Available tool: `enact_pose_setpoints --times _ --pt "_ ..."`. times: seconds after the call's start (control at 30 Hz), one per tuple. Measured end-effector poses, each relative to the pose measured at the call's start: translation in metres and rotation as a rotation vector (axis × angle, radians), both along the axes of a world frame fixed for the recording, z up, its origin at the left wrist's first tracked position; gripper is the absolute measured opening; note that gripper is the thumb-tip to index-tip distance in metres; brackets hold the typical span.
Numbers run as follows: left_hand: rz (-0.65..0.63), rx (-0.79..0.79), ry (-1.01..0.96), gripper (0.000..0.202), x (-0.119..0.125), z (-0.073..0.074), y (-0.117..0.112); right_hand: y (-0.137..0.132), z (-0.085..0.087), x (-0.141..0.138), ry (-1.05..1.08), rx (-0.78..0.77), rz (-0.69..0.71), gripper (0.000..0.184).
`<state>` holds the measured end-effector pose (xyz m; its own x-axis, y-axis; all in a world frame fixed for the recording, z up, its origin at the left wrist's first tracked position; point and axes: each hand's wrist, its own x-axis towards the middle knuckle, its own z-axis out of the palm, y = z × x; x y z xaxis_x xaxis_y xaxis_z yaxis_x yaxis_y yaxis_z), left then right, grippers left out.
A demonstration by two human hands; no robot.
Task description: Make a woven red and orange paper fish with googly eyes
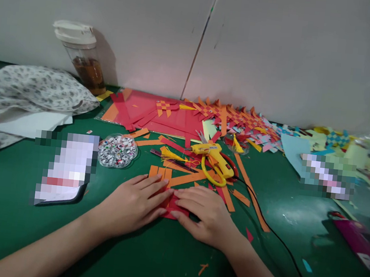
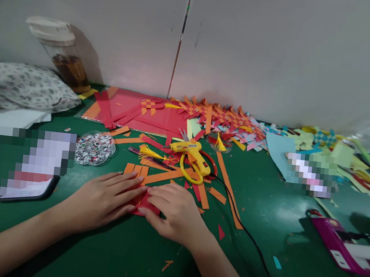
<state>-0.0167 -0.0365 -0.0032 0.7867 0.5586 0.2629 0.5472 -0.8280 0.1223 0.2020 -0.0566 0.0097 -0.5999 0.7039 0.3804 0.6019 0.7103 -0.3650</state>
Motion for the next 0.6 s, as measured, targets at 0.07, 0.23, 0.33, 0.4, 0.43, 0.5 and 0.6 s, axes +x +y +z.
enact_pose_setpoints --times 0.07,0.23,0.33,0.4,0.43,0.5,0.6 --pt "-0.007 -0.002 0.016 0.037 0.000 0.000 0.000 -0.001 0.000 0.001 0.001 0.002 0.004 0.013" --pt "-0.006 0.009 0.045 0.039 -0.002 -0.001 -0.002 -0.002 0.001 0.001 0.029 0.043 -0.050 0.017" --pt "-0.007 0.005 0.056 0.040 -0.003 -0.001 -0.002 0.001 0.003 -0.002 -0.048 0.016 -0.074 0.037" --pt "-0.008 -0.001 0.058 0.039 -0.003 -0.001 -0.001 0.005 0.003 -0.003 -0.139 0.003 -0.065 0.043" --pt "-0.006 -0.001 0.056 0.038 -0.003 -0.001 -0.001 0.007 0.002 -0.003 -0.176 0.012 -0.062 0.044" --pt "0.001 0.002 0.048 0.038 -0.003 -0.001 -0.002 0.012 -0.001 0.001 -0.214 0.070 -0.045 0.043" --pt "0.007 0.001 0.030 0.038 -0.003 -0.002 -0.002 0.016 -0.006 0.009 -0.205 0.188 -0.093 0.038"
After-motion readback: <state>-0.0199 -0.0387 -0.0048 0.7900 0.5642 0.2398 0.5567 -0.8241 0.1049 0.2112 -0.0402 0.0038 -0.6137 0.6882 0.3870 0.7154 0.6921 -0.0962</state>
